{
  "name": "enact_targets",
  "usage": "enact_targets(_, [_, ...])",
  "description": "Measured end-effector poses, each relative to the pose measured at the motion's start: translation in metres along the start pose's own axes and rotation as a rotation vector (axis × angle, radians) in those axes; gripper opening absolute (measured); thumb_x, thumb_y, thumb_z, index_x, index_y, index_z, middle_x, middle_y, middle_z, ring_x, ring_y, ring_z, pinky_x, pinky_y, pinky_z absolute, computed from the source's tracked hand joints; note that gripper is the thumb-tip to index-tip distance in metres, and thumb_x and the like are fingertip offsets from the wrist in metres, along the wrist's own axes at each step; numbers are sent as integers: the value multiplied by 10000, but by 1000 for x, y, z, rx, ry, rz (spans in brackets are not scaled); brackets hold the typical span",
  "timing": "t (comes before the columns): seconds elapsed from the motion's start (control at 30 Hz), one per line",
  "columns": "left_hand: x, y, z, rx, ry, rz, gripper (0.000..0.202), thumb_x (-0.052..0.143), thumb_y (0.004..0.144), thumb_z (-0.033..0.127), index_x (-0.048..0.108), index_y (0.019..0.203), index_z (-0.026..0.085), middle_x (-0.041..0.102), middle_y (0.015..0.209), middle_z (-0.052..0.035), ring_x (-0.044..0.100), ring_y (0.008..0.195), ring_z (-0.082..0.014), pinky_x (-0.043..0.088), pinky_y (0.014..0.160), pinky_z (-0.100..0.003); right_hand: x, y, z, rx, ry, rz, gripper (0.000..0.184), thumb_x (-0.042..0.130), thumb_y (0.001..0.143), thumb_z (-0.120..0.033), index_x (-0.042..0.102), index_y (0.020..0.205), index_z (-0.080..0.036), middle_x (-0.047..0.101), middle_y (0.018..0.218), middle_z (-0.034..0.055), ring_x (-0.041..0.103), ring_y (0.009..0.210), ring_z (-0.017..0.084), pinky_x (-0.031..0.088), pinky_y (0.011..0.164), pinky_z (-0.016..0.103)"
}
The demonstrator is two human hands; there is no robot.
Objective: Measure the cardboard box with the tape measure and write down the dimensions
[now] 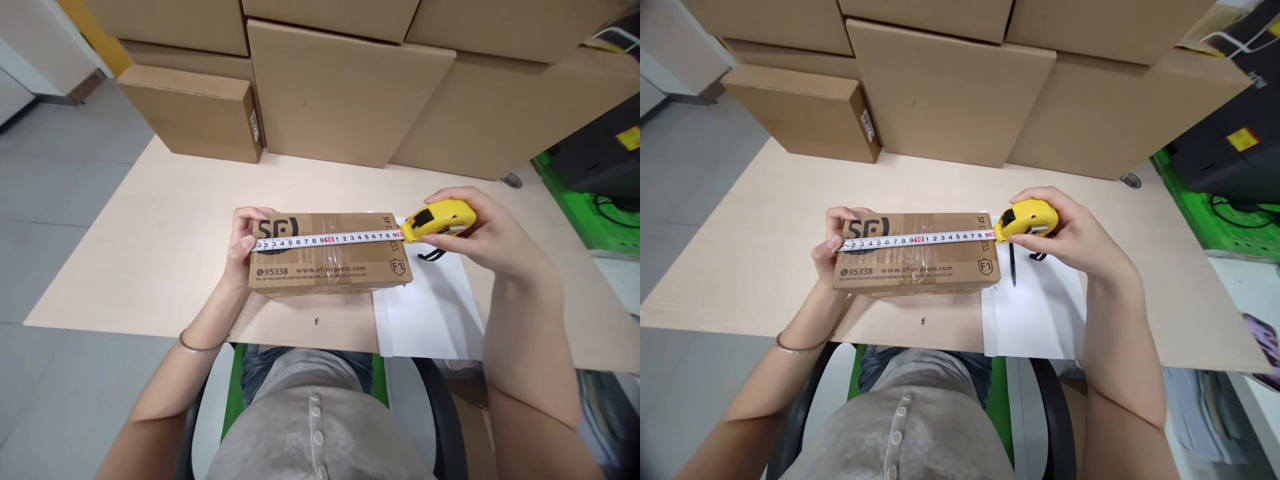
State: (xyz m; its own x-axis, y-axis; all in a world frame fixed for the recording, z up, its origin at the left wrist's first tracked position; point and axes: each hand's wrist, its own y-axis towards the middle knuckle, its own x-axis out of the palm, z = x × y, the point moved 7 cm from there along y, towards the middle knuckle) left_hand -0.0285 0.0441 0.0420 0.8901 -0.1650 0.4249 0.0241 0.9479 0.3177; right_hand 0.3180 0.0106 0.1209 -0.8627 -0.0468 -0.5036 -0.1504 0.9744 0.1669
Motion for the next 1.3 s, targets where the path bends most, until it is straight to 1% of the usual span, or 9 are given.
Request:
enact_targets(0.27, [-3,1,-3,32,-38,-31,411,852,708,577,671,926,279,719,969,-21,668,913,-217,583,816,-353,-1,-5,3,-35,-34,-4,406,899,772,-391,738,1144,-390,720,1163,27,664,803,208,569,574,330])
enact_targets(0.47, [-5,1,-6,60,-68,-35,395,857,738,555,692,956,270,734,993,-34,685,927,-206,591,825,-330,-3,-15,0,-78,-90,-3,417,884,791,-393,731,1175,-445,733,1202,3,708,923,234,605,674,353])
enact_targets(0.73, [-6,1,-6,37,-75,-42,378,865,730,536,705,958,281,739,996,-23,681,936,-208,584,835,-339,-2,-20,-1,-135,-116,0,441,886,806,-351,718,1207,-425,729,1192,-4,716,971,206,599,734,330])
enact_targets(0.8, [-5,1,-6,42,-82,-46,373,865,728,528,705,961,283,737,996,-20,676,937,-207,580,836,-340,-3,-20,-7,-138,-129,-1,435,887,806,-364,718,1201,-429,735,1190,-1,719,952,215,594,704,335])
enact_targets(0.9, [-5,2,-7,38,-68,-50,394,865,720,546,691,959,287,723,994,-19,670,942,-217,573,841,-356,0,-16,-29,-165,-153,-10,399,878,821,-381,718,1185,-402,741,1188,15,723,926,230,599,698,358])
enact_targets(1.0, [-5,2,-6,44,-62,-51,408,859,729,556,674,969,283,713,1002,-25,665,944,-225,567,848,-371,21,-1,-58,-205,-165,-68,387,868,841,-429,702,1180,-347,738,1189,23,731,980,248,620,817,396])
enact_targets(1.17, [-6,-3,-7,32,-24,-50,433,858,744,580,660,979,275,704,1030,-30,672,941,-226,568,849,-374,93,38,-86,-280,-112,-320,463,811,883,-527,644,1229,-268,753,1172,52,735,982,272,599,821,406])
enact_targets(1.23, [-9,-7,-6,38,33,-33,455,788,796,665,672,993,271,699,1053,-43,682,971,-241,572,879,-393,117,49,-94,-354,-90,-384,488,779,907,-541,612,1265,-255,753,1198,58,730,1006,269,591,852,409])
enact_targets(1.3, [-11,-12,-2,76,89,-31,487,677,865,731,692,1020,270,697,1070,-56,687,1018,-258,568,921,-414,131,55,-101,-423,-62,-425,486,747,932,-540,589,1286,-247,742,1228,58,723,1035,259,587,895,415])
